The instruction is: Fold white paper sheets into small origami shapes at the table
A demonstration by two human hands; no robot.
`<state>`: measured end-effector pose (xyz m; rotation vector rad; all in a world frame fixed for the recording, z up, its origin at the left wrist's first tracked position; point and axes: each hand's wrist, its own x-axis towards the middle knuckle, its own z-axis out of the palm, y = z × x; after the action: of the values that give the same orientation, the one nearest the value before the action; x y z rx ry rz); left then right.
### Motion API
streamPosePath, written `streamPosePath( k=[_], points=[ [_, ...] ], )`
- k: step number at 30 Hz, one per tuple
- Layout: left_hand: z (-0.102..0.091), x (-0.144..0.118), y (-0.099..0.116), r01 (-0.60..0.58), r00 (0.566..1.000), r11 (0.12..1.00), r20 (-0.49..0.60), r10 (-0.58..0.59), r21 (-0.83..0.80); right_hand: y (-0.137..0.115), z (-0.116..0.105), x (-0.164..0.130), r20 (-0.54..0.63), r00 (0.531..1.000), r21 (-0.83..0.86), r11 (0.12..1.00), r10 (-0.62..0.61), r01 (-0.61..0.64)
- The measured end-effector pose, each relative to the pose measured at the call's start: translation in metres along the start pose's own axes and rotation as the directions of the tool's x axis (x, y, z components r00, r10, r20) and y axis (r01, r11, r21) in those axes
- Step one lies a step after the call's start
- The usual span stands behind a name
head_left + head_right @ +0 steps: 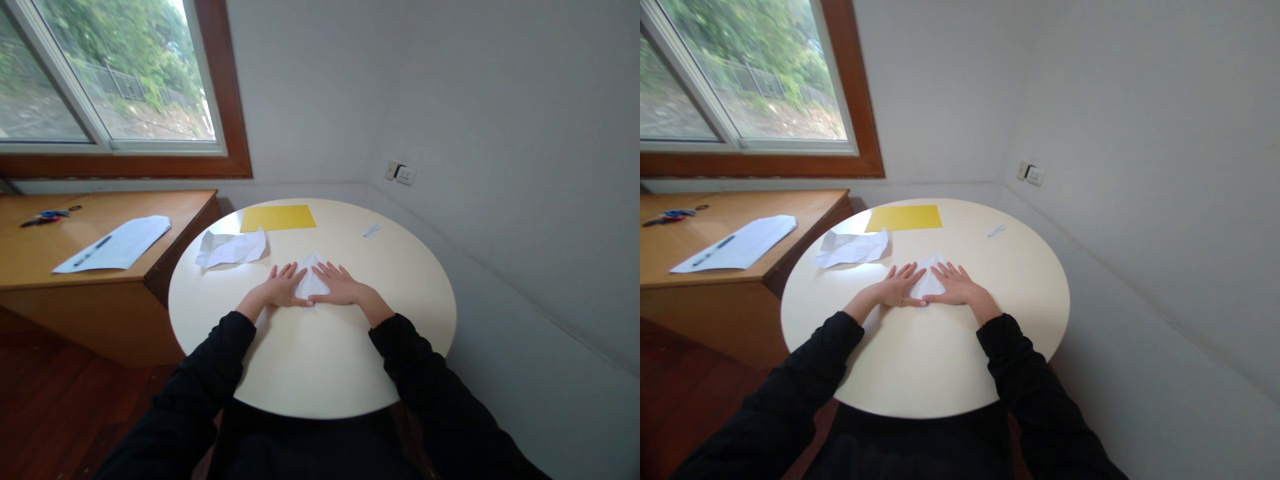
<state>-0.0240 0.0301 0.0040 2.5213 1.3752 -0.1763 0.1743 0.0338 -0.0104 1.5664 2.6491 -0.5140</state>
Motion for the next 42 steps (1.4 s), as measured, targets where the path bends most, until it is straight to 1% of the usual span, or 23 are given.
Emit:
streamPosePath(
  k=[13, 15, 16, 17, 18, 19, 20, 21, 22, 23, 24, 25, 26, 28, 30, 32, 34, 37, 39, 40, 42],
  points=[
    [-0.001, -0.001, 0.0, -0.004, 1.0, 1.0, 0.005, 0.004, -0.018, -0.001, 0.001, 0.0, -0.004, 1.0, 0.018, 1.0, -0.002, 0.002],
    [0.0, -0.002, -0.002, -0.031, 0.999, 0.999, -0.016, 0.03, -0.044, -0.001, -0.001, -0.002, -0.064, 0.998, 0.051, 0.999, -0.016, 0.019],
    [0.0, -0.002, -0.004, -0.045, 0.998, 0.997, -0.047, 0.042, -0.068, -0.001, -0.002, -0.004, -0.13, 0.991, 0.073, 0.997, -0.014, 0.024],
    [0.001, -0.001, -0.006, -0.055, 0.994, 0.993, -0.101, 0.045, -0.102, -0.001, -0.004, -0.005, -0.216, 0.976, 0.097, 0.995, 0.003, 0.018],
    [0.001, -0.001, -0.008, -0.06, 0.984, 0.988, -0.177, 0.034, -0.145, -0.001, -0.006, -0.006, -0.313, 0.949, 0.123, 0.992, 0.044, -0.005],
    [0.0, 0.0, -0.01, -0.062, 0.962, 0.979, -0.274, 0.007, -0.195, 0.0, -0.008, -0.007, -0.4, 0.91, 0.154, 0.987, 0.108, -0.05],
    [0.0, 0.001, -0.012, -0.065, 0.925, 0.967, -0.379, -0.035, -0.247, 0.002, -0.01, -0.008, -0.457, 0.871, 0.189, 0.977, 0.18, -0.103],
    [0.0, 0.003, -0.015, -0.07, 0.875, 0.952, -0.477, -0.084, -0.296, 0.004, -0.012, -0.008, -0.482, 0.84, 0.226, 0.962, 0.25, -0.156],
    [0.0, 0.005, -0.017, -0.074, 0.817, 0.938, -0.559, -0.139, -0.34, 0.006, -0.013, -0.008, -0.481, 0.821, 0.26, 0.944, 0.308, -0.202],
    [0.001, 0.007, -0.019, -0.068, 0.765, 0.923, -0.614, -0.195, -0.378, 0.008, -0.013, -0.008, -0.465, 0.814, 0.289, 0.929, 0.348, -0.232],
    [0.001, 0.009, -0.021, -0.046, 0.726, 0.911, -0.64, -0.252, -0.41, 0.01, -0.013, -0.008, -0.447, 0.814, 0.312, 0.917, 0.372, -0.248],
    [0.002, 0.011, -0.024, -0.007, 0.702, 0.899, -0.642, -0.307, -0.437, 0.012, -0.012, -0.007, -0.434, 0.816, 0.329, 0.91, 0.381, -0.25],
    [0.003, 0.012, -0.026, 0.039, 0.691, 0.89, -0.631, -0.352, -0.454, 0.014, -0.011, -0.006, -0.429, 0.817, 0.346, 0.906, 0.385, -0.245],
    [0.004, 0.012, -0.029, 0.131, 0.694, 0.874, -0.586, -0.418, -0.468, 0.017, -0.008, -0.005, -0.433, 0.82, 0.375, 0.902, 0.375, -0.214],
    [0.005, 0.012, -0.031, 0.194, 0.715, 0.866, -0.538, -0.446, -0.46, 0.018, -0.005, -0.004, -0.443, 0.825, 0.403, 0.9, 0.351, -0.166],
    [0.003, 0.01, -0.032, 0.221, 0.743, 0.865, -0.497, -0.448, -0.45, 0.019, -0.004, -0.004, -0.466, 0.823, 0.443, 0.891, 0.325, -0.102],
    [0.001, 0.009, -0.032, 0.225, 0.767, 0.86, -0.461, -0.446, -0.458, 0.019, -0.003, -0.003, -0.519, 0.797, 0.499, 0.866, 0.308, -0.01],
    [-0.003, 0.006, -0.031, 0.173, 0.783, 0.821, -0.429, -0.45, -0.544, 0.02, -0.003, 0.001, -0.628, 0.719, 0.574, 0.801, 0.298, 0.17],
    [-0.005, 0.005, -0.029, 0.079, 0.777, 0.762, -0.439, -0.45, -0.642, 0.023, -0.003, 0.004, -0.682, 0.663, 0.602, 0.752, 0.309, 0.269],
    [-0.007, 0.004, -0.029, 0.02, 0.77, 0.714, -0.445, -0.457, -0.7, 0.025, -0.003, 0.006, -0.696, 0.641, 0.616, 0.727, 0.323, 0.303],
    [-0.011, 0.003, -0.029, -0.099, 0.746, 0.578, -0.444, -0.495, -0.81, 0.028, -0.003, 0.01, -0.706, 0.607, 0.65, 0.673, 0.365, 0.352]
  ],
)
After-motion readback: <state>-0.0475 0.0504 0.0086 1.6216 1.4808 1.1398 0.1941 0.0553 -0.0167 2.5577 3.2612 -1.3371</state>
